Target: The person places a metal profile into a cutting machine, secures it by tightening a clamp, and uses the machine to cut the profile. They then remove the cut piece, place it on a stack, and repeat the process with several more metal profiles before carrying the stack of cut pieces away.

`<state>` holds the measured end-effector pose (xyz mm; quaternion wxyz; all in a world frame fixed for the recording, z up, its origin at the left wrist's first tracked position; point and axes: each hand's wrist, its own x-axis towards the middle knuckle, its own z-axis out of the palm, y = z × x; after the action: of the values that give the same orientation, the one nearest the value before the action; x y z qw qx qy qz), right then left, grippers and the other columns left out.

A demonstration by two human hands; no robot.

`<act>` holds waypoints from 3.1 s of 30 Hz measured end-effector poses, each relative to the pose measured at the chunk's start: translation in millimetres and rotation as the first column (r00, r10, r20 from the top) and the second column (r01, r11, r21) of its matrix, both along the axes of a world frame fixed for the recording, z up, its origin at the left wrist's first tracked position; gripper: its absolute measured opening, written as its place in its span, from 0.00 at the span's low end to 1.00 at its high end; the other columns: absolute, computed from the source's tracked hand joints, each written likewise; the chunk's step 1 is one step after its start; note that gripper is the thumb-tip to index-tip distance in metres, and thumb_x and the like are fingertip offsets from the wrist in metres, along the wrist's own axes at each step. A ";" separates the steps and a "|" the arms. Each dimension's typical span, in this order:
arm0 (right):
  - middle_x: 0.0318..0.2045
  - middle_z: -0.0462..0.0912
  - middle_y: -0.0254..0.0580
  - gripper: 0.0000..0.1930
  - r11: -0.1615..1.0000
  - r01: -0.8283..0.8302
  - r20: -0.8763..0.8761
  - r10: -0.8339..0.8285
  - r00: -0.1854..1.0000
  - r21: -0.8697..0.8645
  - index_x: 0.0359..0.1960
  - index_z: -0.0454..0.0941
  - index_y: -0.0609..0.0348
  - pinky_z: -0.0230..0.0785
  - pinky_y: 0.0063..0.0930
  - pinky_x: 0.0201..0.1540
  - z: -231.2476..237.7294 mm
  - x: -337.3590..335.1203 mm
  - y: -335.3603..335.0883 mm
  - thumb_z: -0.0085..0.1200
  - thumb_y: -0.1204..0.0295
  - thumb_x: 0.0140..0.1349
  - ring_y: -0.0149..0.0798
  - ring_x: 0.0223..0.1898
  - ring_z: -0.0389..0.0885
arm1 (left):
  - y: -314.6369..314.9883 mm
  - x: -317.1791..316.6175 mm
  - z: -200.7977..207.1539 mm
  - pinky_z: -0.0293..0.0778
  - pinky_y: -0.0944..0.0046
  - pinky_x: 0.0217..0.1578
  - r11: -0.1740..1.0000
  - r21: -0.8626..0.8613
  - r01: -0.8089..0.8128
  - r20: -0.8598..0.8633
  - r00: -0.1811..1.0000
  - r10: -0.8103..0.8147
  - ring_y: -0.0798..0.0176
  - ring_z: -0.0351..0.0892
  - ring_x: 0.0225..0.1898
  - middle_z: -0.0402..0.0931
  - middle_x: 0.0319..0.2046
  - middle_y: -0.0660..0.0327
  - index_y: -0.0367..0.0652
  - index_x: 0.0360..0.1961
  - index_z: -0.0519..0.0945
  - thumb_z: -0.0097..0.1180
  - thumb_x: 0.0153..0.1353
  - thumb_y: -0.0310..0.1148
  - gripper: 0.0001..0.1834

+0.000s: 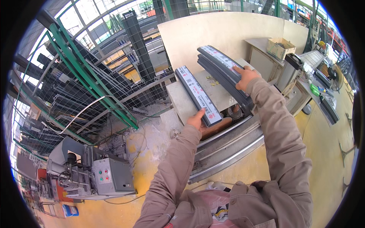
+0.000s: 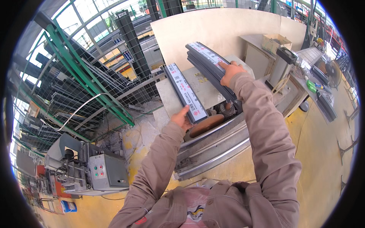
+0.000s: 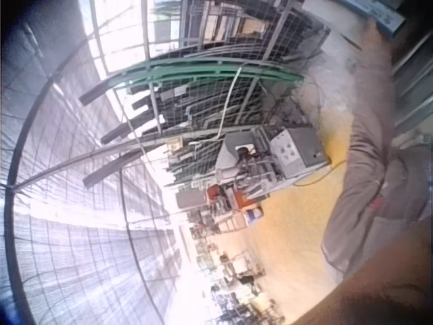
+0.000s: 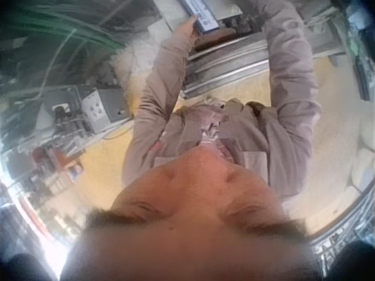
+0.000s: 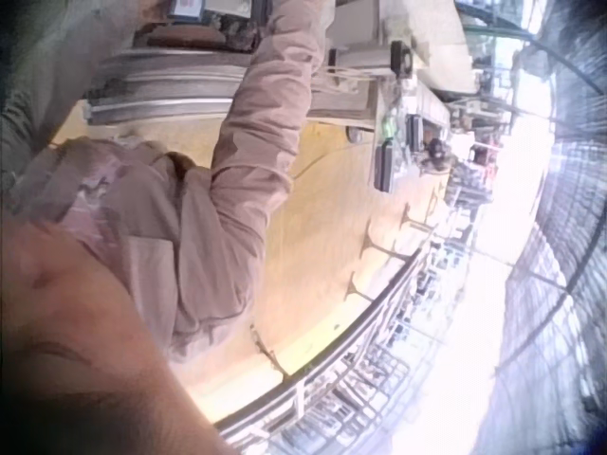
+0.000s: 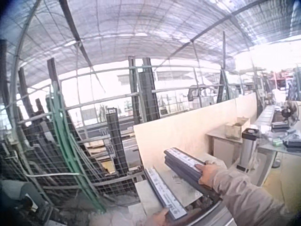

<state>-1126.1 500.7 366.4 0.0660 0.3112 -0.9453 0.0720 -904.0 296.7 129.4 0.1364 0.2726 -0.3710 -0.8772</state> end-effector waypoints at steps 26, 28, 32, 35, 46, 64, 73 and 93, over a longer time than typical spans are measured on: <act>0.80 0.78 0.51 0.55 0.759 -0.067 0.666 0.522 -0.532 -0.648 0.98 0.56 0.57 0.93 0.46 0.55 -191.5 212.5 -59.4 0.70 0.38 0.85 0.43 0.59 0.92 | 120.2 288.9 6.8 0.75 0.30 0.83 -0.270 -0.962 0.038 -0.062 0.933 0.353 0.29 0.76 0.84 0.73 0.86 0.40 0.47 0.89 0.73 0.85 0.67 0.43 0.52; 0.76 0.81 0.50 0.56 0.825 -0.274 0.641 0.133 -0.756 -0.495 0.96 0.61 0.56 0.93 0.44 0.53 -231.1 239.1 -60.3 0.66 0.30 0.83 0.42 0.58 0.92 | 106.5 336.2 -3.3 0.69 0.27 0.86 -0.462 -0.869 0.175 -0.092 0.861 0.501 0.30 0.72 0.88 0.72 0.88 0.45 0.65 0.90 0.76 0.82 0.65 0.44 0.51; 0.68 0.87 0.52 0.60 0.795 -0.528 0.561 -0.301 -0.771 -0.299 0.94 0.65 0.56 0.93 0.42 0.56 -200.9 325.2 -52.0 0.56 0.19 0.78 0.42 0.52 0.91 | 145.2 416.5 -35.9 0.68 0.28 0.86 -0.589 -0.692 0.418 -0.098 0.753 0.650 0.37 0.76 0.85 0.79 0.83 0.50 0.83 0.85 0.79 0.73 0.70 0.47 0.42; 0.73 0.83 0.54 0.61 0.647 -0.716 0.511 -0.537 -0.672 -0.262 0.96 0.63 0.54 0.92 0.40 0.57 -213.1 339.4 -81.2 0.51 0.17 0.79 0.42 0.53 0.90 | 179.8 476.0 -54.1 0.76 0.29 0.75 -0.454 -0.806 0.379 -0.054 0.717 0.695 0.41 0.85 0.71 0.84 0.69 0.53 0.79 0.83 0.80 0.78 0.66 0.43 0.43; 0.74 0.83 0.51 0.41 0.345 -0.923 0.663 -0.652 -0.368 -0.173 0.93 0.65 0.55 0.95 0.43 0.53 -174.9 398.1 -201.0 0.67 0.51 0.89 0.42 0.57 0.92 | 387.7 784.0 -189.0 0.77 0.29 0.72 0.302 -0.778 0.551 0.318 -0.069 0.946 0.34 0.85 0.67 0.80 0.72 0.43 0.55 0.91 0.72 0.86 0.58 0.39 0.58; 0.56 0.87 0.41 0.26 0.942 -0.231 0.842 0.087 -0.533 -0.244 0.67 0.85 0.60 1.01 0.60 0.52 -340.3 713.2 -224.0 0.78 0.53 0.83 0.49 0.59 0.95 | 99.8 793.4 -69.4 0.92 0.53 0.53 0.851 -0.299 -0.431 0.435 0.732 0.524 0.57 0.94 0.55 0.86 0.63 0.55 0.52 1.01 0.60 0.65 0.89 0.66 0.53; 0.62 0.91 0.44 0.34 0.960 -0.019 0.858 0.242 -0.454 -0.280 0.76 0.82 0.56 0.97 0.55 0.47 -340.5 721.6 -215.4 0.77 0.46 0.82 0.48 0.61 0.96 | 4.5 784.3 -128.1 0.90 0.56 0.53 0.918 -0.315 -0.241 0.344 0.872 0.347 0.63 0.93 0.51 0.89 0.56 0.60 0.54 1.00 0.63 0.65 0.91 0.62 0.48; 0.73 0.89 0.58 0.53 0.831 0.093 0.829 0.525 0.193 -0.548 0.88 0.70 0.66 0.90 0.52 0.65 -438.9 605.7 -307.7 0.80 0.40 0.78 0.51 0.69 0.92 | -55.2 674.2 -193.2 0.82 0.48 0.77 0.814 -0.577 -0.062 0.367 0.871 0.326 0.32 0.90 0.76 0.87 0.74 0.27 0.37 0.98 0.62 0.58 0.88 0.70 0.56</act>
<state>-520.4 193.0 -72.5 -0.4685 0.3062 -0.6676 0.4910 -229.8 241.5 -63.8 0.2104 0.4547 -0.5964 -0.6271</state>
